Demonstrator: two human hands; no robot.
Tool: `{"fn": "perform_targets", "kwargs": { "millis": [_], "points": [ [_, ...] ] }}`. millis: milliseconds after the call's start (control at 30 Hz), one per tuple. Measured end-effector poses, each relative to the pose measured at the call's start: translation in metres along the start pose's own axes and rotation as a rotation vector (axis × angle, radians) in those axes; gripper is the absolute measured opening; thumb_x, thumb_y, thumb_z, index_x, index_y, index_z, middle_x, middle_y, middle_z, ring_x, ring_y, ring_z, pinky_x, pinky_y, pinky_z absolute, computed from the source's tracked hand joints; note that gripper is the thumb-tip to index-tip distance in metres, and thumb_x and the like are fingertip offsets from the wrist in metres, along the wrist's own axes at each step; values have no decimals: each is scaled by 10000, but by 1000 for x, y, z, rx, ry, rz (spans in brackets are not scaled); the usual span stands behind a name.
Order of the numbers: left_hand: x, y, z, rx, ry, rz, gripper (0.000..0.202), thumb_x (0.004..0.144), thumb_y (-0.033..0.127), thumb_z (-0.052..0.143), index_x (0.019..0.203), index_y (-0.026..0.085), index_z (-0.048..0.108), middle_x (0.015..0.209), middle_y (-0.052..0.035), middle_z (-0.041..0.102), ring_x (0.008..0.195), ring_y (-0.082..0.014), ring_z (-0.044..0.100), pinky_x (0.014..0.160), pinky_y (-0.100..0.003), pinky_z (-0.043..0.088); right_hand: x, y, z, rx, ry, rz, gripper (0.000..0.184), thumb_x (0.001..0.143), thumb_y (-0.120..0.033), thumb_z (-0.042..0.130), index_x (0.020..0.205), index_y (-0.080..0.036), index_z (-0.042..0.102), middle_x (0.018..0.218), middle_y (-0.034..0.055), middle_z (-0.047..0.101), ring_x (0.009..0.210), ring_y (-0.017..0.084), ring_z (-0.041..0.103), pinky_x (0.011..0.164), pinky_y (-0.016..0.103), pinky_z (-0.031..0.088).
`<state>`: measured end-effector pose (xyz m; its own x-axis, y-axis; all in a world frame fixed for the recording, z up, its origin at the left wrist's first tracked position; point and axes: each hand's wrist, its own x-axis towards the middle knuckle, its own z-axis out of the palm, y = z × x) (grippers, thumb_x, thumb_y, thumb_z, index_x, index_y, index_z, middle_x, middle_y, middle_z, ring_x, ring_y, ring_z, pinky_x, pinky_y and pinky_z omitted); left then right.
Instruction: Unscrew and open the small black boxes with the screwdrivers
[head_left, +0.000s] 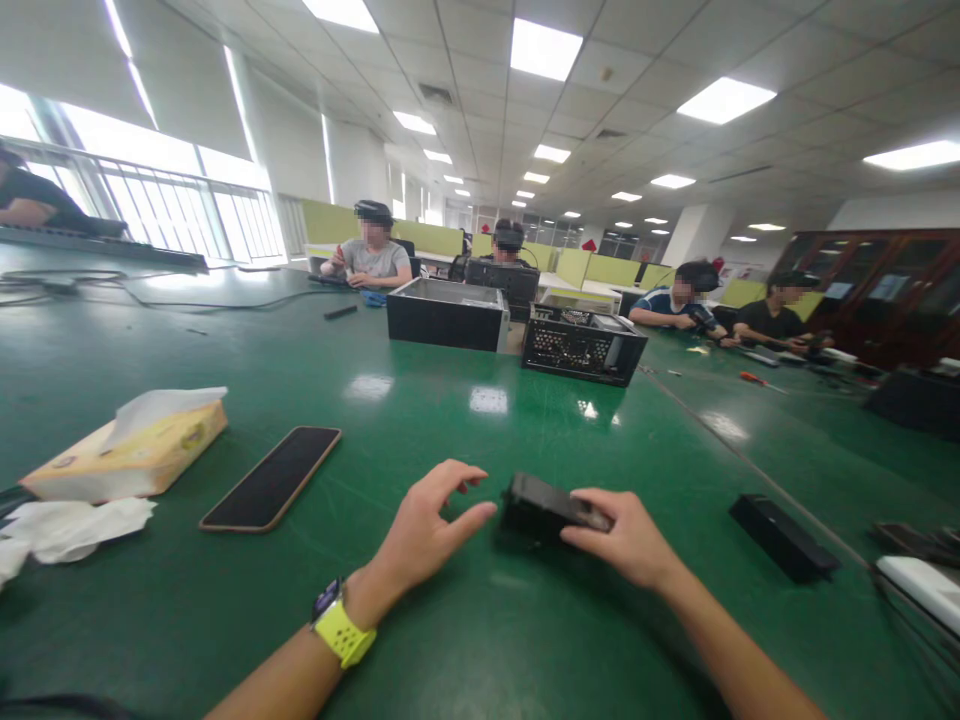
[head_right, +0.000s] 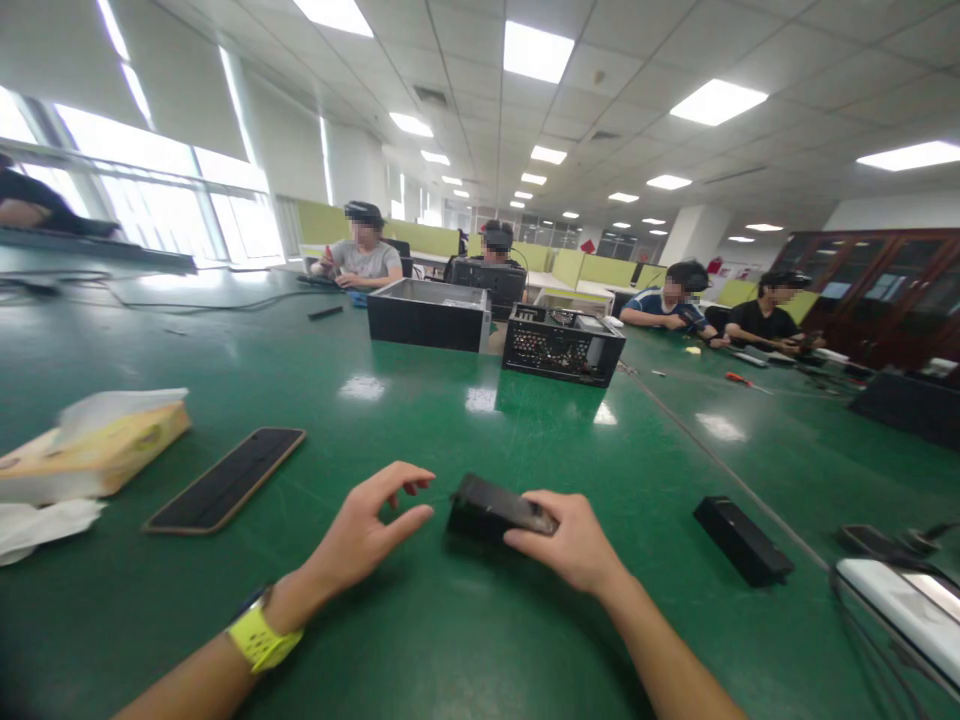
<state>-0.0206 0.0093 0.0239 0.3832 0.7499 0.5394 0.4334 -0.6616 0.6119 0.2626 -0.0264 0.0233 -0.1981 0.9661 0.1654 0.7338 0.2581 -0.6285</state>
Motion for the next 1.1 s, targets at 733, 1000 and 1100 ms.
{"fn": "perform_targets", "kwargs": {
  "millis": [733, 1000, 1100],
  "points": [
    [-5, -14, 8, 54, 57, -45, 212, 890, 346, 592, 1020, 189, 651, 831, -19, 691, 747, -165, 641, 692, -272, 505, 2, 143, -76, -283, 725, 1005, 768, 724, -764, 491, 1257, -223, 609, 1176, 223, 655, 1057, 428, 610, 788, 511, 501],
    [-4, -13, 8, 80, 29, -14, 178, 885, 323, 587, 966, 183, 662, 811, -23, 685, 748, -166, 631, 690, -273, 501, 1, 149, -78, -340, 753, 975, 673, 753, -686, 519, 1222, -226, 666, 1130, 207, 686, 1025, 416, 623, 777, 496, 502],
    [-5, -13, 8, 77, 24, -10, 171, 881, 319, 590, 950, 181, 666, 805, -25, 683, 744, -167, 630, 684, -272, 502, 1, 150, -78, -357, 748, 979, 667, 765, -683, 498, 1217, -226, 672, 1148, 201, 682, 1037, 414, 620, 784, 490, 502]
  ]
}}
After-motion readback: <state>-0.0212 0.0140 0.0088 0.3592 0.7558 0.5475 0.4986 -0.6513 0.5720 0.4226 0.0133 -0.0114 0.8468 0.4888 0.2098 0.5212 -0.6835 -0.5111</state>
